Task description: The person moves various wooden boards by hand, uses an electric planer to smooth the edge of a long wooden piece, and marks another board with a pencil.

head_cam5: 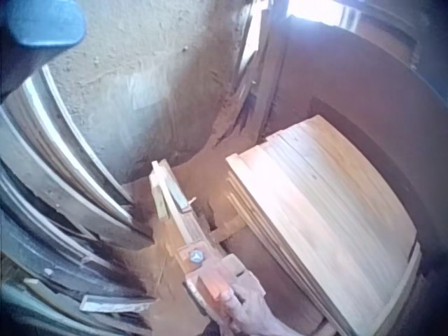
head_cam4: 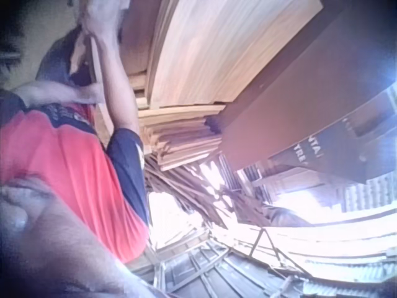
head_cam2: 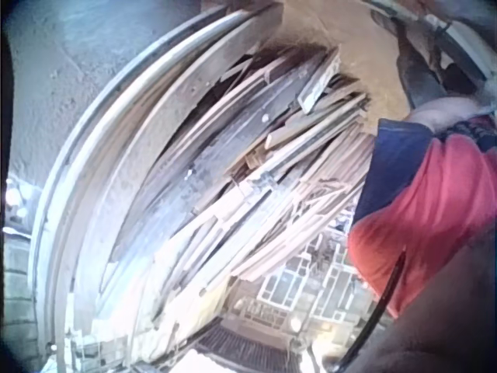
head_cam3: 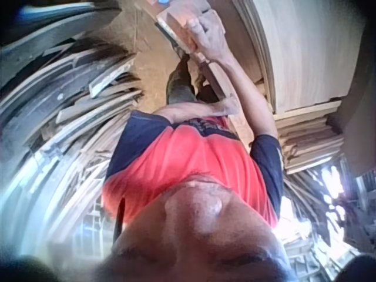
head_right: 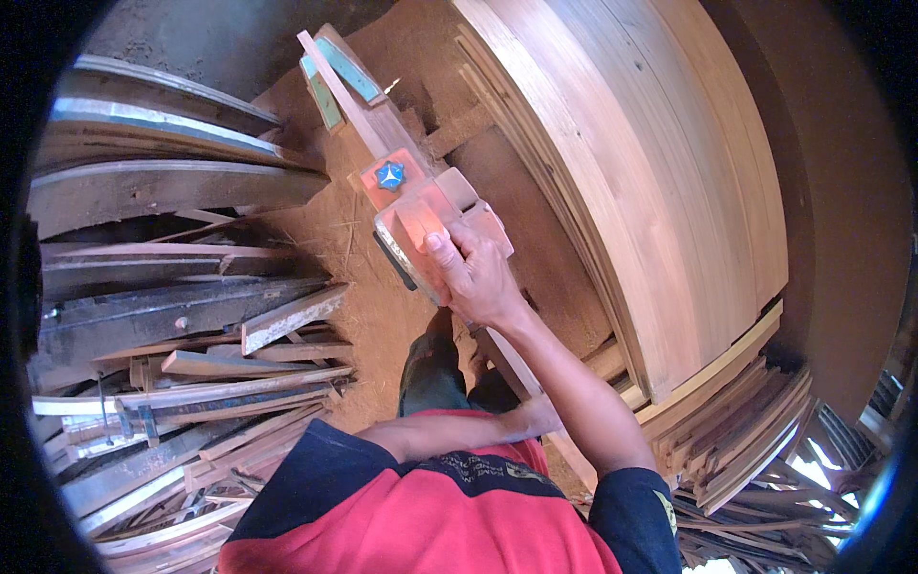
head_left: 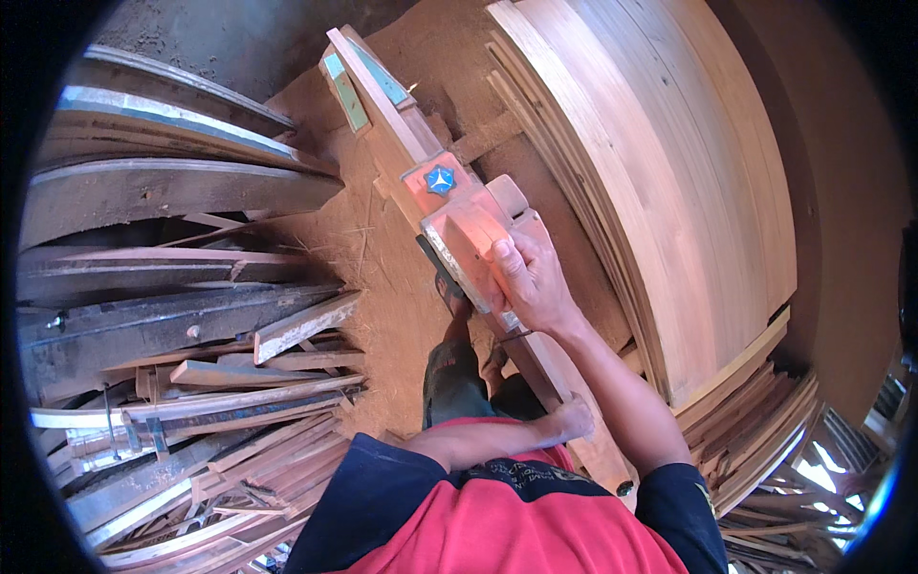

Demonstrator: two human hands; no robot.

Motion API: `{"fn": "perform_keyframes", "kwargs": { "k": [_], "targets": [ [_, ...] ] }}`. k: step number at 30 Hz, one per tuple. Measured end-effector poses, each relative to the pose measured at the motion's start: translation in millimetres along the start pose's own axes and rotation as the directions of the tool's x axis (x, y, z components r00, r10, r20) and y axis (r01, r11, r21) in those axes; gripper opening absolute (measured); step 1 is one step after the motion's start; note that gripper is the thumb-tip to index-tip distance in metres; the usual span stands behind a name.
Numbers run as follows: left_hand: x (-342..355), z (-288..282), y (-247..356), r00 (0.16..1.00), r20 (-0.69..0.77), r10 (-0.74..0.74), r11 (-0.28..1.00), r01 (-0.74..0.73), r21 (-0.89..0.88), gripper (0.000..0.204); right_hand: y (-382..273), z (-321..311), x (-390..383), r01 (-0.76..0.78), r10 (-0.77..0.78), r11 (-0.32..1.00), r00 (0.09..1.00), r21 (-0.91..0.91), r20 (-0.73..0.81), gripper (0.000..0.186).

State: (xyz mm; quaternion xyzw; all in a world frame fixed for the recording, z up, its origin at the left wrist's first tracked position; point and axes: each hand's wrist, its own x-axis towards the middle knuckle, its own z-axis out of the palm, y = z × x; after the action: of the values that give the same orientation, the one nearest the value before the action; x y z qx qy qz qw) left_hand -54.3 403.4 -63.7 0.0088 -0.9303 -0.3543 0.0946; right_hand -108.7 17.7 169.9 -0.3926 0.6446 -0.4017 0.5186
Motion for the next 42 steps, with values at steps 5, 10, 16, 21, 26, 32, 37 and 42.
{"fn": "perform_keyframes", "kwargs": {
  "k": [5,10,16,21,26,32,37,42],
  "targets": [
    [10,-53,8,0.948,0.286,0.142,0.99,-0.141,-0.025,0.015,-14,13,49,0.048,-0.05,0.998,0.998,-0.049,-0.032,0.057],
    [18,-128,-2,0.939,0.34,0.045,0.998,-0.059,0.03,0.017,-36,31,103,0.22,-0.222,0.968,0.975,-0.125,-0.006,0.061],
    [24,-140,-4,0.899,0.429,0.089,0.99,-0.127,0.06,0.019,-60,45,160,0.187,-0.189,0.978,0.982,-0.087,-0.006,0.065],
    [16,-140,-3,0.939,0.333,0.084,0.993,-0.107,0.05,0.021,-77,58,196,0.223,-0.225,0.972,0.974,-0.081,-0.013,0.068],
    [14,-139,-6,0.943,0.317,0.098,0.993,-0.116,0.036,0.021,-84,67,224,0.199,-0.201,0.976,0.979,-0.087,-0.023,0.068],
    [15,-140,-8,0.948,0.299,0.105,0.992,-0.121,0.036,0.021,-93,76,261,0.166,-0.166,0.983,0.986,-0.082,-0.001,0.062],
    [15,-140,-11,0.954,0.28,0.111,0.992,-0.123,0.027,0.021,-104,83,296,0.115,-0.127,0.964,0.991,-0.241,-0.035,0.063],
    [10,-142,-17,0.957,0.265,0.115,0.992,-0.126,0.024,0.022,-108,98,335,0.245,-0.269,0.951,0.957,-0.19,-0.11,0.071]
  ]
}}
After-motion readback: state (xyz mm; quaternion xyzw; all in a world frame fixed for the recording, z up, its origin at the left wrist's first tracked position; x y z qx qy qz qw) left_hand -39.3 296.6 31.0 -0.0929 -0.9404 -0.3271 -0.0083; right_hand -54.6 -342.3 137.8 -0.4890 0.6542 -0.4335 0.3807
